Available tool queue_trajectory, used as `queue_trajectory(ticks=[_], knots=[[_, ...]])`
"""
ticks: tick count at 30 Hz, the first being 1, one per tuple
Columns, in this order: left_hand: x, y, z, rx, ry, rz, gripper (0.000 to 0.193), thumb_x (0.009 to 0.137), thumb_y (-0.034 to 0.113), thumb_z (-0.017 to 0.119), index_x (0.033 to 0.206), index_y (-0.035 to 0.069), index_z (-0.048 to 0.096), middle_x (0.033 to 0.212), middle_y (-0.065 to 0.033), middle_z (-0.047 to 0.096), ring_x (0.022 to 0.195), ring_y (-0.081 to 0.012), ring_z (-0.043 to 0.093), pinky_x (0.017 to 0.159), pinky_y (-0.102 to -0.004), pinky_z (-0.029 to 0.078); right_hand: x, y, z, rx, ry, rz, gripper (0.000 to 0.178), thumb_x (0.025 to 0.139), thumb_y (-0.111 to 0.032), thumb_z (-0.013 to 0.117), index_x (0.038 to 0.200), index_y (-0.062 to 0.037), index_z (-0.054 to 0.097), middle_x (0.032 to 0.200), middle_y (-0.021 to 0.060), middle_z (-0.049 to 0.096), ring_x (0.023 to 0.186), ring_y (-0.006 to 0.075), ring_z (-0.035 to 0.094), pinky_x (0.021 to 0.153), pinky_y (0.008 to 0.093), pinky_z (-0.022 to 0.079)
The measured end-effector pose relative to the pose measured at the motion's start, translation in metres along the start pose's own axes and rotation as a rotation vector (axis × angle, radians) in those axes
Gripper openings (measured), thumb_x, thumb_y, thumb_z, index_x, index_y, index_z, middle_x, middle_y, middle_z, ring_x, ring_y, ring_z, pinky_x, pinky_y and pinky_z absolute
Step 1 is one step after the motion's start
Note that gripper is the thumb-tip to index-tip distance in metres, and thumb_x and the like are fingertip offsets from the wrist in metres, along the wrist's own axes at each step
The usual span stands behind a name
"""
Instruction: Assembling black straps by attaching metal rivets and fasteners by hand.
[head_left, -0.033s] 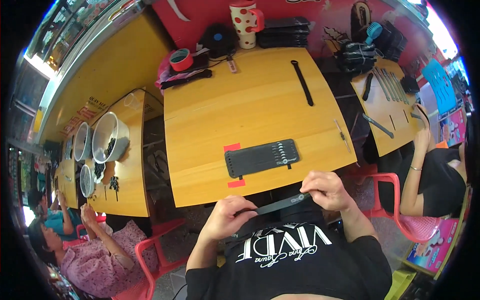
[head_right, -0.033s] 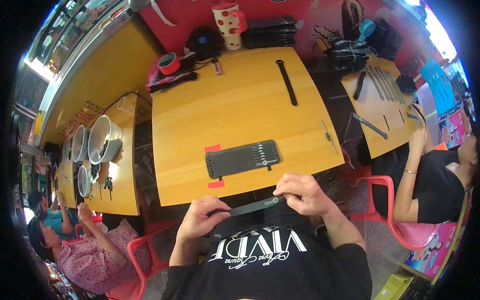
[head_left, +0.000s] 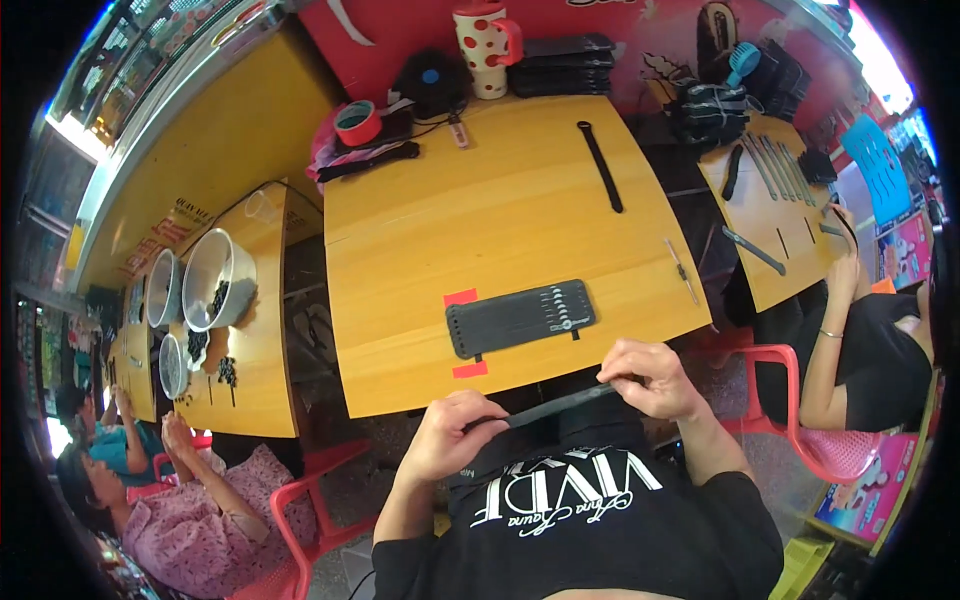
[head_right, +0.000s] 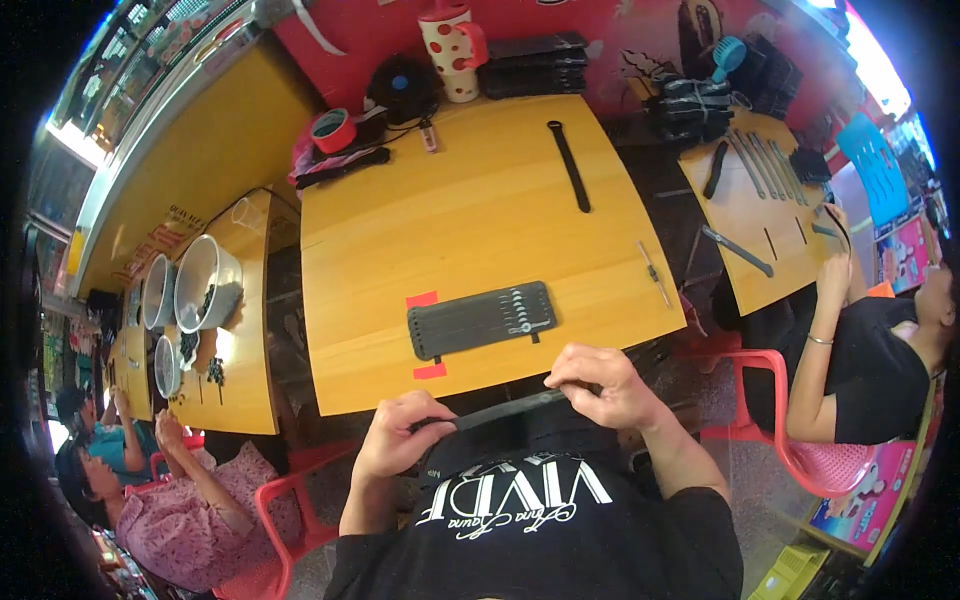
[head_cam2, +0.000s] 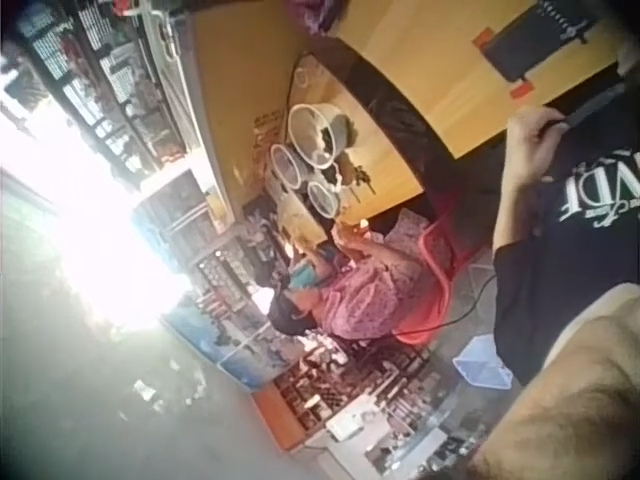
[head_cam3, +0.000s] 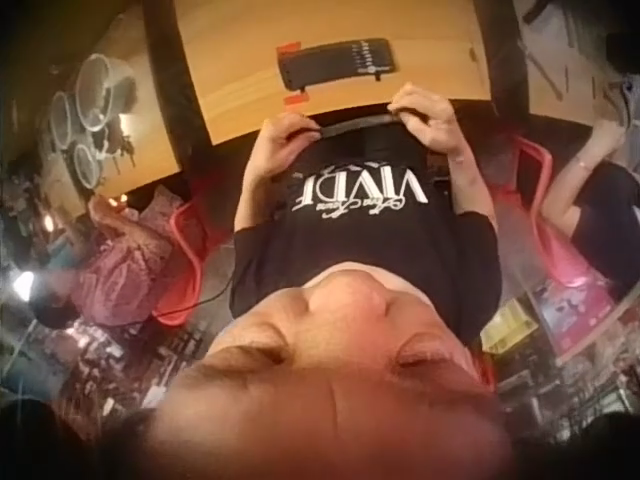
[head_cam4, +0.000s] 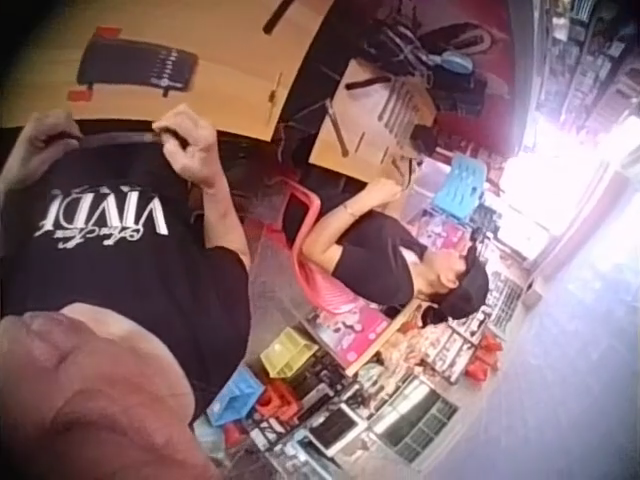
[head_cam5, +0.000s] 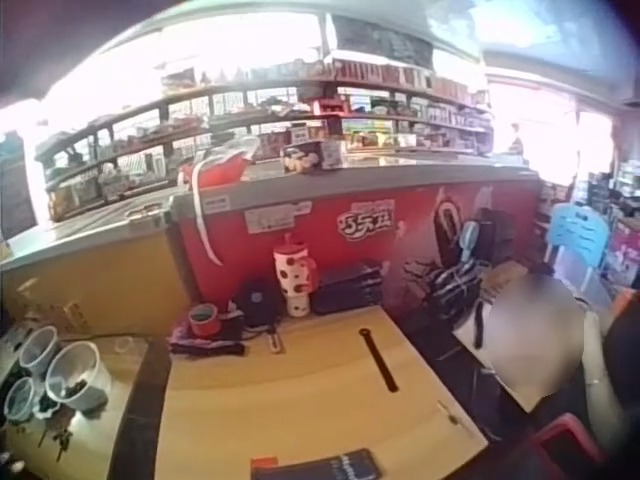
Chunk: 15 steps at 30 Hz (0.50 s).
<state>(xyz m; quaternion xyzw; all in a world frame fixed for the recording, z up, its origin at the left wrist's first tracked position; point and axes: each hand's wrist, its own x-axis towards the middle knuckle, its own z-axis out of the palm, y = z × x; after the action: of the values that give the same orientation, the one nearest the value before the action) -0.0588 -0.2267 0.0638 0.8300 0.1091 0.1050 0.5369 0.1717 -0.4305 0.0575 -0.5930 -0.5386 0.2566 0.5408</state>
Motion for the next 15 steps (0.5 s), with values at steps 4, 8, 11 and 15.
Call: queue_trajectory(ticks=[4,8,11,15], knots=[[0.006,-0.018,0.012,0.049,0.118,-0.06,0.01,0.077,0.0,0.075,0.085,0.001,0.071,0.074,-0.012,0.066,0.071,-0.0251,0.065,0.064,-0.0319,0.05,-0.013,0.021,0.006,0.12,0.125,0.257,0.01,0.083,0.008,0.063,0.09,0.0033,0.066,0.078,0.0065,0.061,0.071,0.0144,0.058,0.062,0.026,0.045],[0.01,-0.025,0.017,0.077,0.139,-0.048,0.014,0.076,-0.002,0.074,0.09,0.002,0.071,0.076,-0.0102,0.067,0.072,-0.022,0.065,0.065,-0.0306,0.05,-0.013,0.036,0.014,0.023,0.327,0.204,0.009,0.084,0.009,0.065,0.09,0.003,0.066,0.074,0.0054,0.059,0.067,0.0122,0.056,0.061,0.0251,0.043],[0.008,-0.033,0.014,-0.083,0.223,-0.177,0.017,0.079,-0.007,0.07,0.094,0.001,0.072,0.082,-0.0073,0.068,0.075,-0.0154,0.064,0.068,-0.0274,0.05,-0.012,0.043,0.017,-0.067,0.468,0.175,0.009,0.083,0.009,0.066,0.089,0.0028,0.067,0.074,0.0045,0.058,0.066,0.0119,0.055,0.06,0.0247,0.043],[0.01,-0.042,0.015,-0.596,0.394,-0.274,0.016,0.083,-0.012,0.066,0.096,-0.004,0.071,0.091,-0.0038,0.066,0.082,-0.0087,0.061,0.074,-0.0214,0.048,-0.006,0.047,0.02,-0.055,0.498,0.181,0.011,0.083,0.008,0.067,0.092,0.0029,0.068,0.075,0.0029,0.055,0.065,0.0097,0.05,0.058,0.0233,0.04]])
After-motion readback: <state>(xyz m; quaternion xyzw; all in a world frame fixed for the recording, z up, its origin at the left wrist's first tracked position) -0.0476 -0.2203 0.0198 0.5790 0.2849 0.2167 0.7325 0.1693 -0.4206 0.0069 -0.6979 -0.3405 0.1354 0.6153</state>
